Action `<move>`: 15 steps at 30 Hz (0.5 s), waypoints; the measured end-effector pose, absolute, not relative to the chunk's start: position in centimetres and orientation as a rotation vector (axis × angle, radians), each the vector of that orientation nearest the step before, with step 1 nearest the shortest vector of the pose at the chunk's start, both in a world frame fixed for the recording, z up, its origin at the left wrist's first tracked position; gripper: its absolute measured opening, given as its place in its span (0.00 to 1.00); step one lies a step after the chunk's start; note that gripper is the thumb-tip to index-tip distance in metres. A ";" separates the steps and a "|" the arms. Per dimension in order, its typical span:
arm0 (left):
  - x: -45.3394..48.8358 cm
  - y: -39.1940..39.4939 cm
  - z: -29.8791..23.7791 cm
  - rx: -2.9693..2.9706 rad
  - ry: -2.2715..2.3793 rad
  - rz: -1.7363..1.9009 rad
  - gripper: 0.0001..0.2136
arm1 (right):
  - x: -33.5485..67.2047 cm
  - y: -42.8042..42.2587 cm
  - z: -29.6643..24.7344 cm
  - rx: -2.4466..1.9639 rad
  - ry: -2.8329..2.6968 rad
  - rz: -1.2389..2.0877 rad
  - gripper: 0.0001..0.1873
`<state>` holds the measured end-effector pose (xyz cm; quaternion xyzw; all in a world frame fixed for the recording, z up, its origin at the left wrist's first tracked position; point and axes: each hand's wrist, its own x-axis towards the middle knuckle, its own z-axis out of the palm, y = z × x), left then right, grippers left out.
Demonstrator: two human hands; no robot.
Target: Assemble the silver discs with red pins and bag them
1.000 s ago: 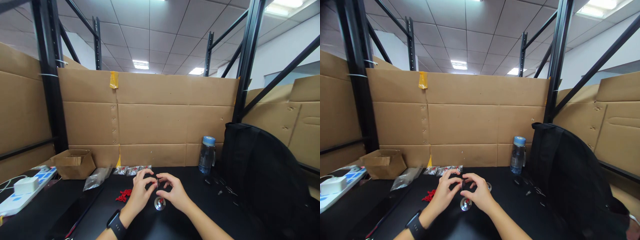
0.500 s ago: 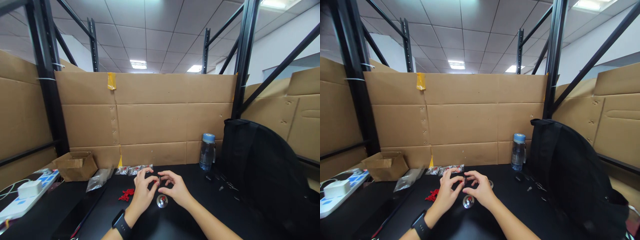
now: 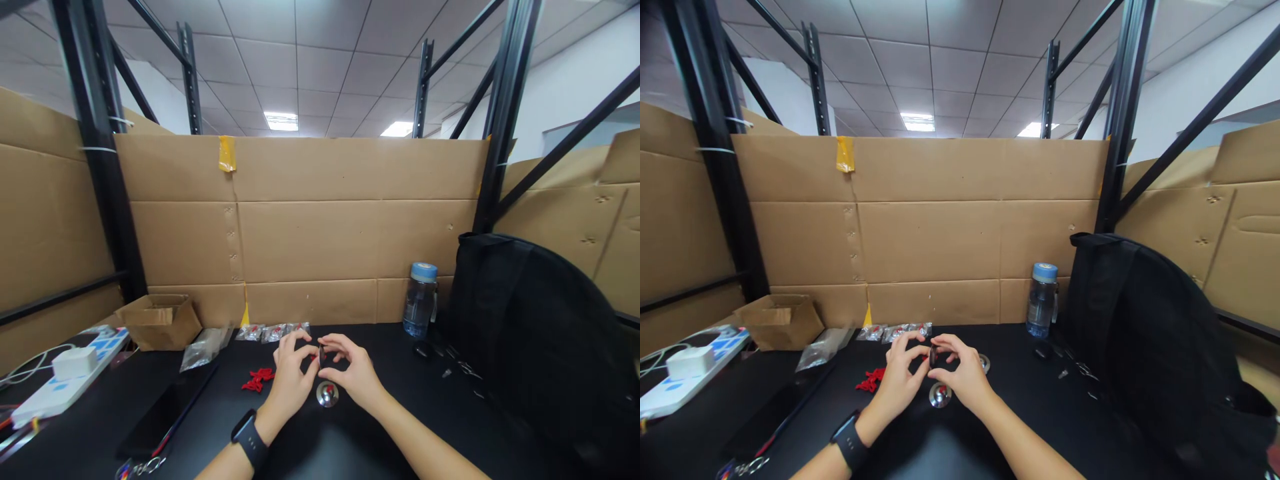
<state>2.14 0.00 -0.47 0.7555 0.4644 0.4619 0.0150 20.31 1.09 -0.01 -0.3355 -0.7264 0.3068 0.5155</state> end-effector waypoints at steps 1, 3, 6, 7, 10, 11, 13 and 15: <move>2.1 0.0 -0.4 2.347 1.441 1.432 0.08 | 20.3 1.0 0.1 -0.805 -1.760 0.732 0.32; 2.1 0.0 -0.3 2.348 1.427 1.430 0.07 | 20.3 1.0 0.2 -0.805 -1.773 0.729 0.32; 1.9 0.0 -0.1 2.369 1.409 1.441 0.07 | 20.3 1.1 0.1 -0.799 -1.754 0.758 0.32; 1.9 0.0 0.0 2.380 1.408 1.447 0.07 | 20.4 1.1 0.0 -0.796 -1.747 0.774 0.30; 1.6 0.1 0.2 2.422 1.424 1.464 0.06 | 20.5 1.1 0.0 -0.785 -1.734 0.843 0.19; 1.5 0.1 0.2 2.435 1.429 1.471 0.06 | 20.6 1.1 0.1 -0.781 -1.736 0.856 0.14; 1.4 0.1 0.3 2.460 1.431 1.489 0.05 | 20.8 0.9 0.4 -0.781 -1.753 0.831 0.07; 1.4 0.2 0.3 2.477 1.422 1.506 0.04 | 21.0 0.8 0.7 -0.797 -1.786 0.751 0.08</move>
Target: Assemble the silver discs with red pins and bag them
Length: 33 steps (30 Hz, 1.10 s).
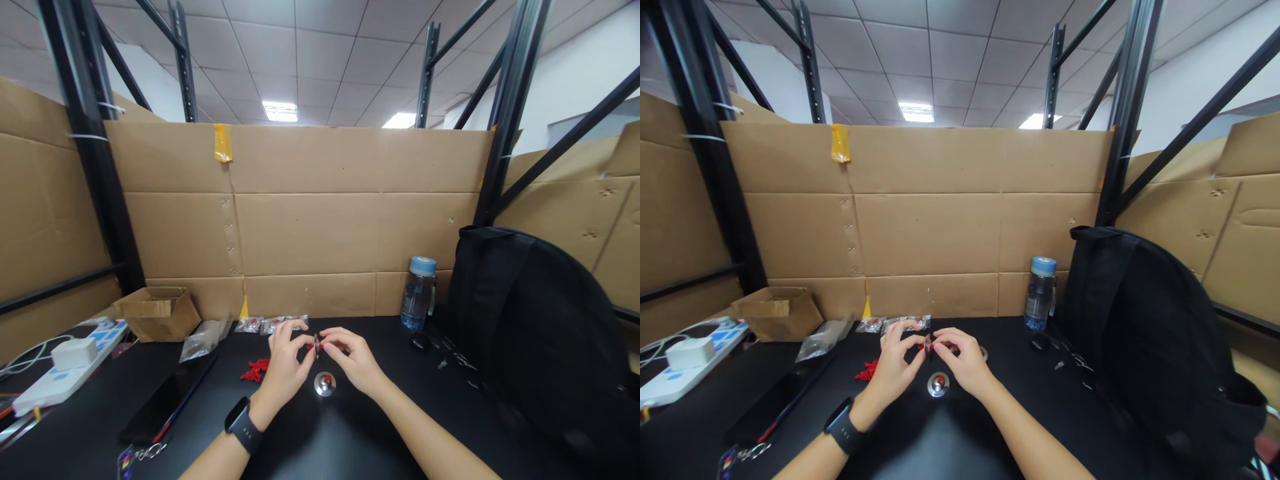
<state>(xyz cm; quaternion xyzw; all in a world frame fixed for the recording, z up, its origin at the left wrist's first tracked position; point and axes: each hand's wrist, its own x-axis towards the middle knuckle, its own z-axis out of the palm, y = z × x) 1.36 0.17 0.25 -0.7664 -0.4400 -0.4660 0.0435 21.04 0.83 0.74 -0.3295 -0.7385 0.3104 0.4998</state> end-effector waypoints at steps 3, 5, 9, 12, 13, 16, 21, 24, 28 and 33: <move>1.5 0.1 0.2 -2.362 -1.317 -1.423 0.04 | 21.2 0.7 1.1 -0.815 -1.831 0.662 0.07; 1.6 0.1 0.1 -2.378 -1.304 -1.424 0.04 | 21.3 0.7 1.2 -0.822 -1.848 0.649 0.07; 1.6 0.1 0.1 -2.400 -1.286 -1.423 0.04 | 21.4 0.6 1.3 -0.858 -1.900 0.653 0.09; 1.6 0.0 0.1 -2.433 -1.272 -1.422 0.04 | 21.4 0.5 1.3 -0.896 -1.943 0.669 0.10; 1.6 0.0 0.2 -2.441 -1.277 -1.426 0.04 | 21.4 0.5 1.3 -0.915 -1.952 0.672 0.10; 1.6 -0.1 0.5 -2.450 -1.331 -1.451 0.06 | 21.4 0.5 1.0 -0.942 -1.995 0.637 0.10; 1.3 0.0 0.6 -2.555 -1.375 -1.345 0.07 | 21.6 0.4 0.8 -0.928 -2.108 0.473 0.06; 1.3 0.1 0.1 -2.680 -1.386 -1.172 0.07 | 21.8 0.3 1.1 -0.952 -2.129 0.409 0.05; 1.4 0.2 -0.6 -2.748 -1.375 -1.051 0.08 | 21.9 0.3 1.1 -0.992 -2.155 0.338 0.05; 1.4 0.3 -0.5 -2.728 -1.417 -1.061 0.06 | 21.4 0.4 0.5 -0.961 -2.164 0.339 0.06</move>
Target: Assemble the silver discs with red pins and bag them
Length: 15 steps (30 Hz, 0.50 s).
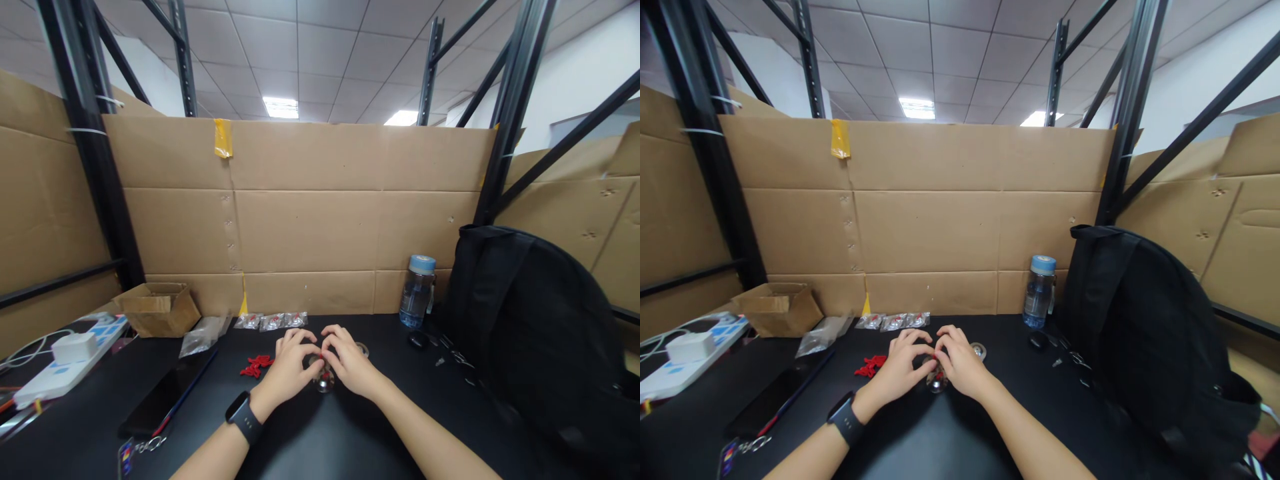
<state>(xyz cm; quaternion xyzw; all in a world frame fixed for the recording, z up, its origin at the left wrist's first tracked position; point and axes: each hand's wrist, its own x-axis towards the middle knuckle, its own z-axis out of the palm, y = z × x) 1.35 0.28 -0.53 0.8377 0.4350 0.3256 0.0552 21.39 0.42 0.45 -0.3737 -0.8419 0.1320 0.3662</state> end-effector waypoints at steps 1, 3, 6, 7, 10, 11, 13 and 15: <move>1.3 0.3 -0.4 2.535 1.333 0.996 0.05 | 21.3 0.4 0.4 -0.951 -2.160 0.342 0.06; 1.2 0.4 -0.3 2.534 1.361 1.005 0.04 | 21.2 0.3 0.5 -0.943 -2.146 0.337 0.05; 1.0 0.6 -0.4 2.571 1.409 0.994 0.04 | 21.5 0.3 0.8 -1.004 -2.172 0.302 0.05; 0.8 0.7 -0.5 2.589 1.419 0.988 0.04 | 21.7 0.3 0.8 -1.039 -2.216 0.283 0.05; 0.4 1.0 -0.7 2.651 1.442 0.968 0.04 | 22.4 0.4 0.8 -1.115 -2.392 0.232 0.06; 0.3 1.0 -0.7 2.674 1.456 0.960 0.05 | 22.6 0.5 0.7 -1.122 -2.438 0.223 0.07; 0.1 1.1 -0.6 2.722 1.479 0.929 0.05 | 22.7 0.6 0.4 -1.125 -2.493 0.220 0.04; 0.0 1.0 -0.4 2.776 1.474 0.869 0.05 | 22.6 0.7 0.3 -1.134 -2.521 0.224 0.04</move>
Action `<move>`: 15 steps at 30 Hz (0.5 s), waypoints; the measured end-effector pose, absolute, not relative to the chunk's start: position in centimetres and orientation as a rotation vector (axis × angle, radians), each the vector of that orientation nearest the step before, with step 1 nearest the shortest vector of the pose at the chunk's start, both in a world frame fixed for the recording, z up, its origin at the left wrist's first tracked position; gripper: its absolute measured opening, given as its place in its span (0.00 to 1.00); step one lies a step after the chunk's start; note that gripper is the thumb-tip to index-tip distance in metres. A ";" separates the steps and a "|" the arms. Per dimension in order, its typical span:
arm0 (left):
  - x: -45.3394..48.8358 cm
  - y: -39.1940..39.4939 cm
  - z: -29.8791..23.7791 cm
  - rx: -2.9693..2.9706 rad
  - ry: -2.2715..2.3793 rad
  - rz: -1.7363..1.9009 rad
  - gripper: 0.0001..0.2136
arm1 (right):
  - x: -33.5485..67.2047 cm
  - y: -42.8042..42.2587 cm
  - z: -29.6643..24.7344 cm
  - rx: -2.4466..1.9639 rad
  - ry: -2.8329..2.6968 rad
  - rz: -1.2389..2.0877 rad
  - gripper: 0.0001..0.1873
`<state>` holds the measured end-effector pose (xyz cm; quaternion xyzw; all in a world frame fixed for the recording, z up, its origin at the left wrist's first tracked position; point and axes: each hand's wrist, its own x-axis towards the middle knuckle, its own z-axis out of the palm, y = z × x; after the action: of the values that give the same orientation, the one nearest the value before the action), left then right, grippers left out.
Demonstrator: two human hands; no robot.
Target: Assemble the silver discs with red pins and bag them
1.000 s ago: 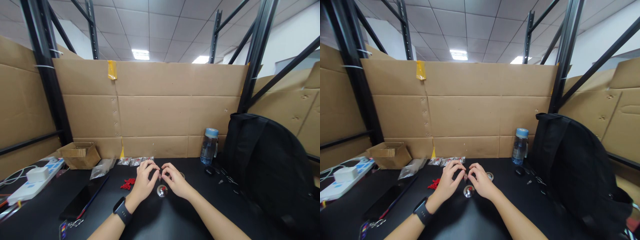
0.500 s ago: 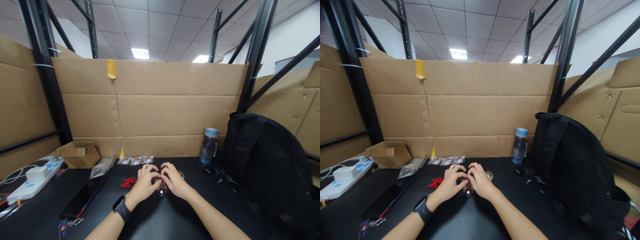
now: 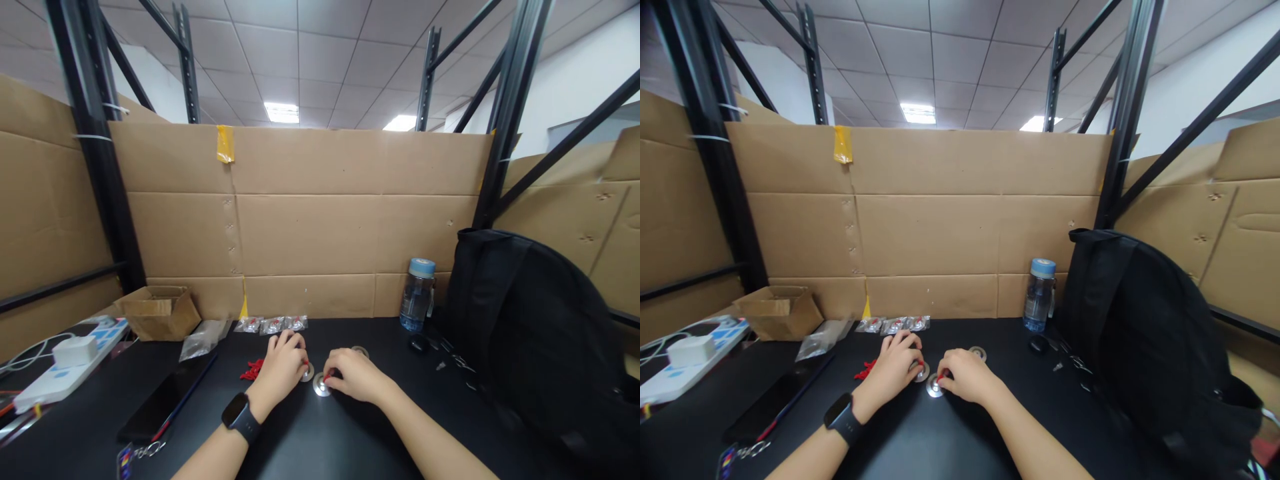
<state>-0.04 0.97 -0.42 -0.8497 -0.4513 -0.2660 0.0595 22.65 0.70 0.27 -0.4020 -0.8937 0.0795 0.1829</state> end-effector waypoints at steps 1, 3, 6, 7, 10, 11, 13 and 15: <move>-0.1 0.9 -0.3 -2.581 -1.347 -0.769 0.05 | 22.6 0.7 0.3 -1.143 -2.528 0.226 0.05; -0.1 0.8 -0.1 -2.582 -1.310 -0.704 0.05 | 22.4 0.6 0.3 -1.158 -2.519 0.224 0.06; -0.2 0.7 -0.1 -2.530 -1.282 -0.679 0.06 | 22.1 0.4 0.5 -1.143 -2.517 0.209 0.06; -0.2 0.6 -0.2 -2.512 -1.276 -0.686 0.07 | 22.0 0.4 0.6 -1.129 -2.526 0.196 0.06; -0.2 0.6 -0.4 -2.477 -1.275 -0.725 0.08 | 21.9 0.3 0.6 -1.103 -2.566 0.142 0.08; -0.2 0.6 -0.5 -2.469 -1.282 -0.736 0.09 | 21.8 0.3 0.6 -1.104 -2.572 0.122 0.08; -0.1 0.6 -0.7 -2.454 -1.300 -0.743 0.10 | 21.7 0.4 0.5 -1.124 -2.578 0.087 0.08; -0.1 0.6 -1.0 -2.438 -1.317 -0.717 0.12 | 21.7 0.3 0.4 -1.144 -2.572 0.059 0.07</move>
<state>-0.10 0.61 -1.00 -0.8435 -0.4557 -0.2480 0.1392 21.66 0.32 0.38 -0.4008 -0.9015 0.0208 0.1622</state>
